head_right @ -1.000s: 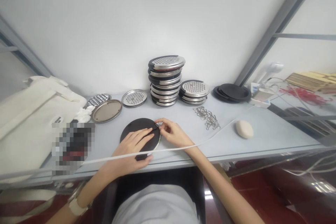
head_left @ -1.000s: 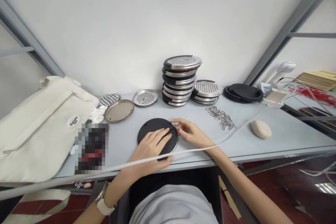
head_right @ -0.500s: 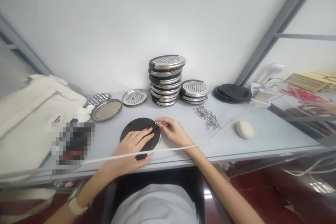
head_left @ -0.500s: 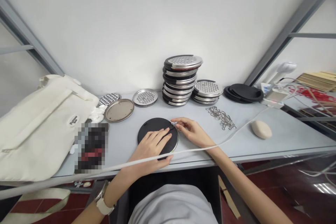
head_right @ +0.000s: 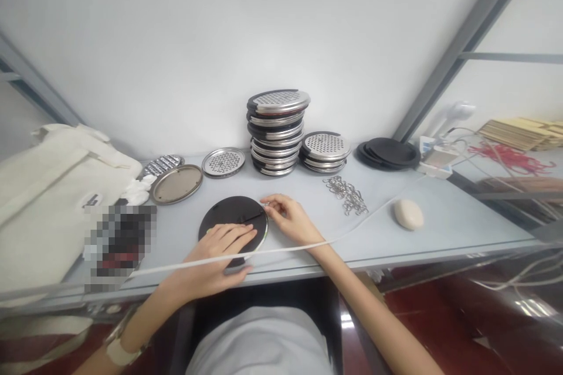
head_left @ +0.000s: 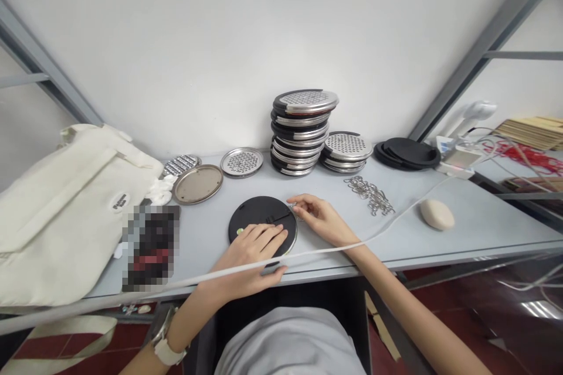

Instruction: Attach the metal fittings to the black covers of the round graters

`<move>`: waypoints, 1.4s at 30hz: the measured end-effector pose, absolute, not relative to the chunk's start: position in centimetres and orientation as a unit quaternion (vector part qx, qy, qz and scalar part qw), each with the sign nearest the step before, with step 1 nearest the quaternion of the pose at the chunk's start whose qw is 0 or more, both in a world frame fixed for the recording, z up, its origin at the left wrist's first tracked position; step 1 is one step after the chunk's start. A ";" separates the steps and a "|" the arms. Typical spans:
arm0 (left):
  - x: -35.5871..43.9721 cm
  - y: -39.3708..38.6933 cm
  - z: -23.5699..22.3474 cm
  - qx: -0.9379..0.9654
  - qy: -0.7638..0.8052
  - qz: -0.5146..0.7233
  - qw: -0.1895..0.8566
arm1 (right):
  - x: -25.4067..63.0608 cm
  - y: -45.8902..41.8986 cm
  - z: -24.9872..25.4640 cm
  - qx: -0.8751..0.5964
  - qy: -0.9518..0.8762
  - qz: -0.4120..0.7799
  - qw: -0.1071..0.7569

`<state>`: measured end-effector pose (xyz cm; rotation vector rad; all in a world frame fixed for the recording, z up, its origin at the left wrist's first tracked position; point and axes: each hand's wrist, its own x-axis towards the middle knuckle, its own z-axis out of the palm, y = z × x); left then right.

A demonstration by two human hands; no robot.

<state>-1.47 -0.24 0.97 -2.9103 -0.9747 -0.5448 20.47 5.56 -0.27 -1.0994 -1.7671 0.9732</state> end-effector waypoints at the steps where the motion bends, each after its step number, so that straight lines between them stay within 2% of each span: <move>1: -1.6 -0.3 1.0 -0.937 -0.309 -0.162 0.005 | 20.5 5.6 -0.3 -0.440 -0.693 0.383 0.424; 4: -2.1 -0.4 1.2 -0.944 -0.299 -0.139 -0.007 | 20.4 5.7 -0.2 -0.440 -0.678 0.383 0.448; 9: -2.1 -0.4 1.2 -0.944 -0.306 -0.124 -0.007 | 19.8 5.5 0.4 -0.450 -0.700 0.359 0.422; 25: -1.9 -0.4 1.3 -0.934 -0.323 -0.152 -0.010 | 19.0 5.7 0.2 -0.473 -0.725 0.260 0.428; 33: -2.1 -0.1 1.1 -0.929 -0.333 -0.160 -0.023 | 18.9 5.4 0.1 -0.456 -0.734 0.265 0.428; 39: -2.1 0.0 0.9 -0.926 -0.333 -0.174 -0.033 | 19.1 5.5 0.7 -0.489 -0.748 0.167 0.416; 42: -2.1 0.0 0.9 -0.925 -0.334 -0.178 -0.033 | 18.9 5.6 0.8 -0.477 -0.742 0.187 0.433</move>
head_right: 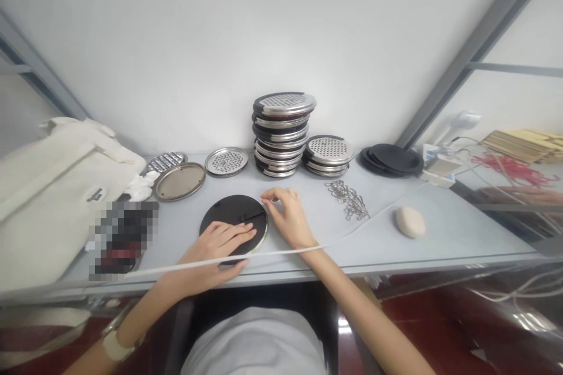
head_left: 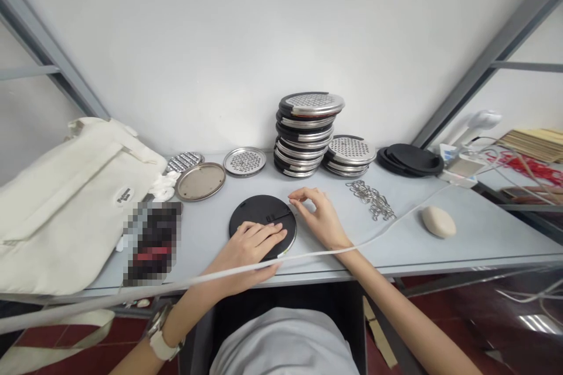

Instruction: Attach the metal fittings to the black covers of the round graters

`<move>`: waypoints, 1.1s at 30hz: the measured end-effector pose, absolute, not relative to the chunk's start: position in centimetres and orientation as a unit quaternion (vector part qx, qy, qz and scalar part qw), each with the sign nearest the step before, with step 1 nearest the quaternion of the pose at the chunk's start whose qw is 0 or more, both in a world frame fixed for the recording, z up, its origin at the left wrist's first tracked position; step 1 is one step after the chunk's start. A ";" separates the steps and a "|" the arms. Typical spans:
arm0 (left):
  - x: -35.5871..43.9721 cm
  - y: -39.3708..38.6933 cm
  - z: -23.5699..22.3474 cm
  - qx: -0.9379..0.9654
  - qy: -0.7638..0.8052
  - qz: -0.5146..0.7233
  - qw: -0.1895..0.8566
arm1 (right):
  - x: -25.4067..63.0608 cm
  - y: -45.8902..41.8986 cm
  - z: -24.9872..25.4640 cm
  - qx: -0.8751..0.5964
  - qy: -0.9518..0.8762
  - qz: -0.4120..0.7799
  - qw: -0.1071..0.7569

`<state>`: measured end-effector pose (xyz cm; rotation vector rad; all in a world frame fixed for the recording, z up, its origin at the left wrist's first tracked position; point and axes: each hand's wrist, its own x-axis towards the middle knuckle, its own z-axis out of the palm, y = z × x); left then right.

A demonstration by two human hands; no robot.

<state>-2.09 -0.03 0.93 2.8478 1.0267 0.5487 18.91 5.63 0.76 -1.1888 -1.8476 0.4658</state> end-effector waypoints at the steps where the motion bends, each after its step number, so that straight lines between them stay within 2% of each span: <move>1: -2.1 0.0 0.9 0.924 0.334 0.182 0.030 | 18.8 5.7 0.7 -0.468 -0.737 0.207 0.441; 5: -2.0 -0.1 0.9 0.923 0.333 0.190 0.022 | 18.4 5.7 0.5 -0.445 -0.728 0.265 0.449; 19: -2.0 -0.2 1.0 0.922 0.339 0.187 0.020 | 19.0 5.7 -0.6 -0.450 -0.709 0.315 0.442; 25: -2.0 -0.2 1.0 0.922 0.339 0.185 0.025 | 19.0 5.7 -0.3 -0.441 -0.713 0.280 0.467; 33: -2.0 -0.2 1.0 0.922 0.337 0.189 0.010 | 18.8 5.2 -0.1 -0.443 -0.751 0.217 0.438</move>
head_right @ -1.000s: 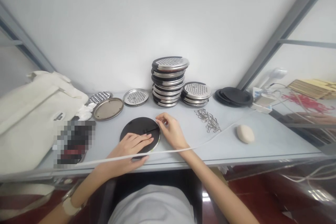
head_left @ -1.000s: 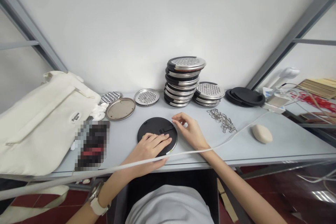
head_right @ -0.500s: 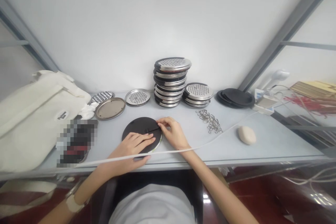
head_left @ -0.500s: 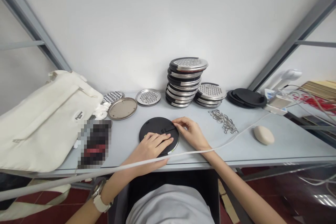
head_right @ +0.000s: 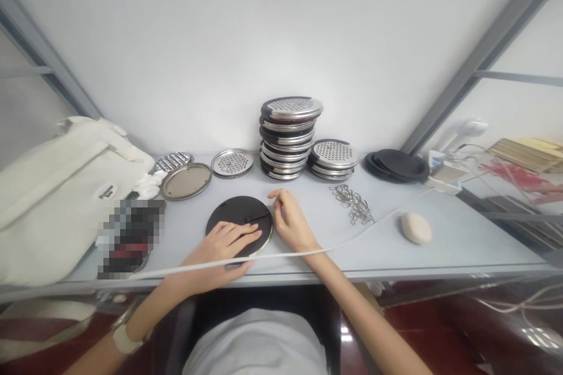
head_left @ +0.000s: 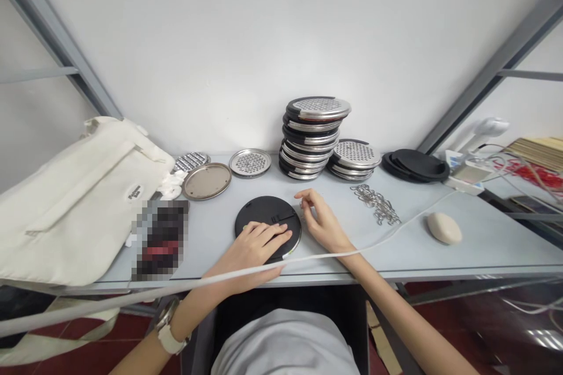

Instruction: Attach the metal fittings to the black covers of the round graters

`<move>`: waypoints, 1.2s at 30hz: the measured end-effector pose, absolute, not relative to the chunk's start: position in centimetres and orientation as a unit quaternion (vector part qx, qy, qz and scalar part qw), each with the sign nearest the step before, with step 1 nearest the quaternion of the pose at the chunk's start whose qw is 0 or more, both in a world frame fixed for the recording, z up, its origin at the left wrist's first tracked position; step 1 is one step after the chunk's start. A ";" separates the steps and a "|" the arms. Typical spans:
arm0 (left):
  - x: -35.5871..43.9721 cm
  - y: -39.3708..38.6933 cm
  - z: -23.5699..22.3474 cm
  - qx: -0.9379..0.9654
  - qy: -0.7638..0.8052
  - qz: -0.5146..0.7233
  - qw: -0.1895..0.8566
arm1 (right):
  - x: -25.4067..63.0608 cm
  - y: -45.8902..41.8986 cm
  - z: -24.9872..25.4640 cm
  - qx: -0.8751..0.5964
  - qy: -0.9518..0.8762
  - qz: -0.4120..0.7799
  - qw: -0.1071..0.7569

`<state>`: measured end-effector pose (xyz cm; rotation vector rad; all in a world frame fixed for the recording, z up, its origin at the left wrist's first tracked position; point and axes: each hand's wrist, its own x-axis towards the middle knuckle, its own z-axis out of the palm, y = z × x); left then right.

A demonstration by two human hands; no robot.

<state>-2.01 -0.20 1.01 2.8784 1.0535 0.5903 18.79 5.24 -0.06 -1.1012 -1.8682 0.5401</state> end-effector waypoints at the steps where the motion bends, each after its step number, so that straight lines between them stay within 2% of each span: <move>1: -2.0 -0.2 1.0 0.922 0.338 0.188 0.011 | 18.8 5.2 -0.1 -0.450 -0.751 0.215 0.434; 7: -2.0 -0.2 1.0 0.922 0.340 0.182 0.021 | 18.8 5.4 -0.6 -0.463 -0.748 0.204 0.431; 15: -2.0 -0.2 1.2 0.924 0.340 0.173 0.024 | 18.9 5.3 -0.3 -0.461 -0.709 0.272 0.459; 26: -2.0 -0.2 0.9 0.923 0.346 0.170 0.023 | 18.7 5.4 0.2 -0.496 -0.710 0.245 0.435; 36: -2.0 -0.1 0.9 0.923 0.343 0.175 0.014 | 18.8 5.7 -0.2 -0.452 -0.731 0.294 0.418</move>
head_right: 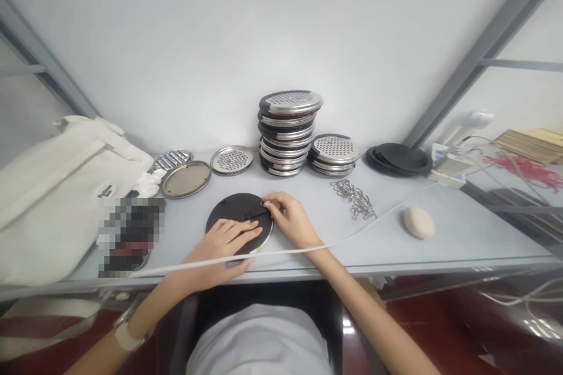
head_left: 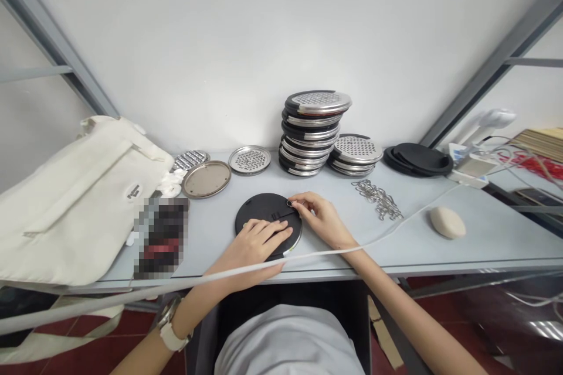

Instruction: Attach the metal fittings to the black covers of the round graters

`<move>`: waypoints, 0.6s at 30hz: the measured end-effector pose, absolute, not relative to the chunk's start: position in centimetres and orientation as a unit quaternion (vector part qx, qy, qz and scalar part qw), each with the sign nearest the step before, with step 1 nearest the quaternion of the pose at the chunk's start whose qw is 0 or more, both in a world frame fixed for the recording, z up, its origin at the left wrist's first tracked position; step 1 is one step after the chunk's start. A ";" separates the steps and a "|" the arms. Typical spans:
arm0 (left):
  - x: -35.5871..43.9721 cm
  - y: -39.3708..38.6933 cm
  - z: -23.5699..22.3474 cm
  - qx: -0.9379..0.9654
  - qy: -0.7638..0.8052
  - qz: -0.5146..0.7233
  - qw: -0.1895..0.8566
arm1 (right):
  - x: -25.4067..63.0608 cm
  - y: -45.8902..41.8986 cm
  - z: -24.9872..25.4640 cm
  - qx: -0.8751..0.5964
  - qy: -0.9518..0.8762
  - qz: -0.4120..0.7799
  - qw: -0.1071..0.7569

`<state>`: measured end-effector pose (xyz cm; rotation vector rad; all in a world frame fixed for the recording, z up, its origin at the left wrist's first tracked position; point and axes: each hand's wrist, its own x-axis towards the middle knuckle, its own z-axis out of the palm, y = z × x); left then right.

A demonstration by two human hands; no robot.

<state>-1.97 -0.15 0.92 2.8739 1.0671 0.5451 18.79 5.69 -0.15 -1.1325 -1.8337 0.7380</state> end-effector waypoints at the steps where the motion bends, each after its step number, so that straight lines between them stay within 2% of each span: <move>1: -2.0 -0.1 0.9 0.923 0.343 0.176 0.014 | 18.9 5.7 -0.2 -0.449 -0.728 0.308 0.417; 7: -2.0 -0.1 0.9 0.923 0.341 0.176 0.016 | 19.6 5.9 -0.3 -0.427 -0.694 0.422 0.397; 10: -2.0 -0.1 0.9 0.924 0.340 0.177 0.013 | 19.7 5.9 -0.2 -0.407 -0.705 0.442 0.377; 18: -2.0 -0.2 1.0 0.924 0.343 0.169 0.012 | 19.4 5.3 0.2 -0.442 -0.745 0.345 0.361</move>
